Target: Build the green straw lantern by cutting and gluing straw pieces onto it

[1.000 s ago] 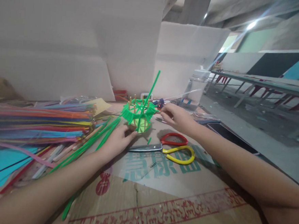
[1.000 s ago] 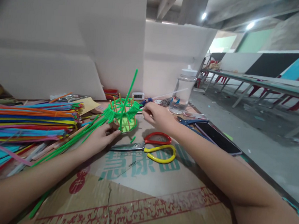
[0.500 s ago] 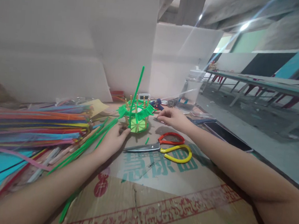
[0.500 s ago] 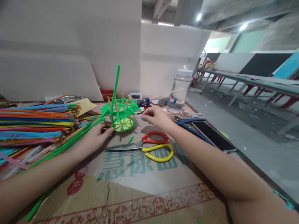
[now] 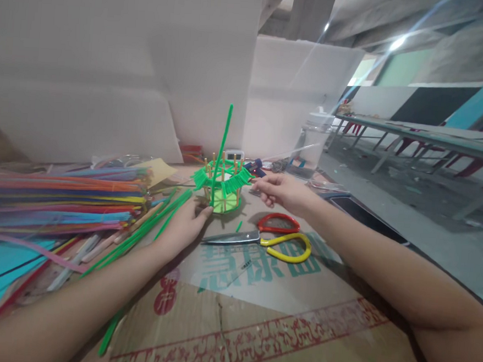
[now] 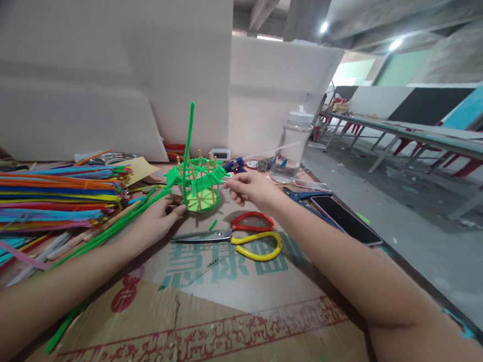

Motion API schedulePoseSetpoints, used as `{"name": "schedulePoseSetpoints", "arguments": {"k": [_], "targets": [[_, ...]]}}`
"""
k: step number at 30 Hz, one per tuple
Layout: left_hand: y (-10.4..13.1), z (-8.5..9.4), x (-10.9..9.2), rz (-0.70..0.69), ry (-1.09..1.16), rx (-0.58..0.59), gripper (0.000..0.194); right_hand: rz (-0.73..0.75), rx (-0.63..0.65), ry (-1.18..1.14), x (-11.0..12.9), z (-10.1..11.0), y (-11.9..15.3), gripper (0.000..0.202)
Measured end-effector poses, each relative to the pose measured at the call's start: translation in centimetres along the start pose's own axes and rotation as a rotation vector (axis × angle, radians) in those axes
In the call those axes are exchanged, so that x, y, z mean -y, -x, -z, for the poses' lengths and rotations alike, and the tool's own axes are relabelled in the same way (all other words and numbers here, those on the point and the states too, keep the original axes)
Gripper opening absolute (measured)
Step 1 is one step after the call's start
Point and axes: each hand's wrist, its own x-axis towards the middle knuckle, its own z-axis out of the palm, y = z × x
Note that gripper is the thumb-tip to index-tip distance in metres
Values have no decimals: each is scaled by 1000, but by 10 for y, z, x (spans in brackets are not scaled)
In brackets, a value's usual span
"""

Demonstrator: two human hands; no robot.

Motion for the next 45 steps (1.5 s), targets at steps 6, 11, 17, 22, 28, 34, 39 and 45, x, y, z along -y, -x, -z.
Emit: {"name": "schedulePoseSetpoints", "arguments": {"k": [6, 11, 17, 22, 28, 34, 39, 45], "targets": [[0, 1, -3, 22, -33, -5, 30, 162, -192, 145, 48, 64, 18, 22], [6, 1, -7, -75, -85, -74, 22, 55, -68, 834, 51, 88, 26, 19], [29, 8, -26, -114, -17, -33, 19, 210, -53, 1192, 36, 37, 29, 20], [38, 8, -41, -122, 111, 72, 19, 341, 26, 774, 15, -30, 41, 23], [37, 3, -53, -100, 215, 212, 19, 361, -48, 513, -15, -64, 43, 17], [32, 2, -48, -27, 299, 306, 24, 185, -20, 288, -31, -65, 40, 23], [31, 3, -47, -36, 292, 301, 25, 145, -25, 200, -32, -66, 37, 24], [30, 3, -46, 15, 264, 333, 24, 196, 13, 270, -31, -66, 36, 22]]}}
